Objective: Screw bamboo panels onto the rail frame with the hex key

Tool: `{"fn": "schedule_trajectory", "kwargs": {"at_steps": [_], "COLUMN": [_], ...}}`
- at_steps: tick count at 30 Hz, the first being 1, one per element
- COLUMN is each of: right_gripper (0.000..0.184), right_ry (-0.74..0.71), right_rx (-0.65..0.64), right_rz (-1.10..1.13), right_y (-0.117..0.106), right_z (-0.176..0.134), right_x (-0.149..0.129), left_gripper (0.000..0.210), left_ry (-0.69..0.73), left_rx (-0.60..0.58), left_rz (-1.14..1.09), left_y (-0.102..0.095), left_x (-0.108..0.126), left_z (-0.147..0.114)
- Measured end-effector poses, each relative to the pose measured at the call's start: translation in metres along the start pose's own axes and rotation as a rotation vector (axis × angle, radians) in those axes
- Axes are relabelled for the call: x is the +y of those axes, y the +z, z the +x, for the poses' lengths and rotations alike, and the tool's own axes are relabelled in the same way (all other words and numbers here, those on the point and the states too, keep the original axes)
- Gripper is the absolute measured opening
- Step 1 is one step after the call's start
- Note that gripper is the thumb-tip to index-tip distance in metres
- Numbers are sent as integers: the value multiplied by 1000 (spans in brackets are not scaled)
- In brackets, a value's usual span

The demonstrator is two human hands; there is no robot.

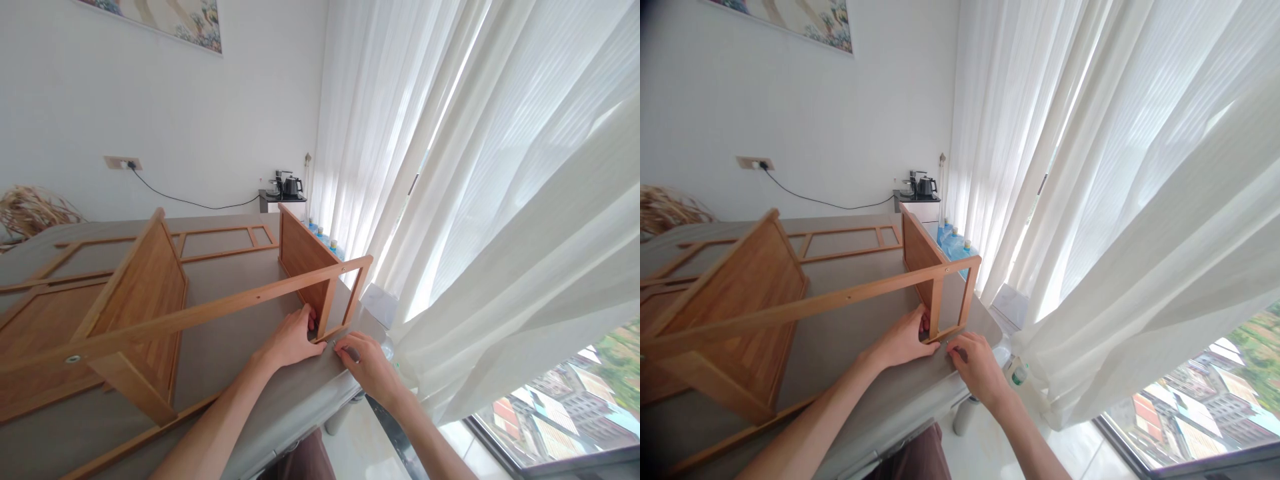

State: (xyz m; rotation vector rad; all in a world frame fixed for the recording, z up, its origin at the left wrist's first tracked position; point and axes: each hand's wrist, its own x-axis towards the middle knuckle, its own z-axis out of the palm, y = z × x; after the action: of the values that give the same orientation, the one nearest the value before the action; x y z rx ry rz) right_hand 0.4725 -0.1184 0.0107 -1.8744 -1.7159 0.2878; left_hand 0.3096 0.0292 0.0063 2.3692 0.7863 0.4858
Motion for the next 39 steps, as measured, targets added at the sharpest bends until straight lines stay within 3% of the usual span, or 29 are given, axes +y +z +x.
{"fn": "schedule_trajectory", "kwargs": {"at_steps": [13,39], "right_gripper": [21,20], "right_ry": [-92,-169], "right_rx": [-77,-47], "right_rz": [11,-70], "right_y": [3,4], "right_z": [11,8], "right_x": [3,-2], "left_gripper": [44,42], "left_ry": [9,42], "left_rx": [2,35], "left_rz": [-27,-28], "left_y": [1,0], "left_x": [-4,-5], "left_z": [1,0]}}
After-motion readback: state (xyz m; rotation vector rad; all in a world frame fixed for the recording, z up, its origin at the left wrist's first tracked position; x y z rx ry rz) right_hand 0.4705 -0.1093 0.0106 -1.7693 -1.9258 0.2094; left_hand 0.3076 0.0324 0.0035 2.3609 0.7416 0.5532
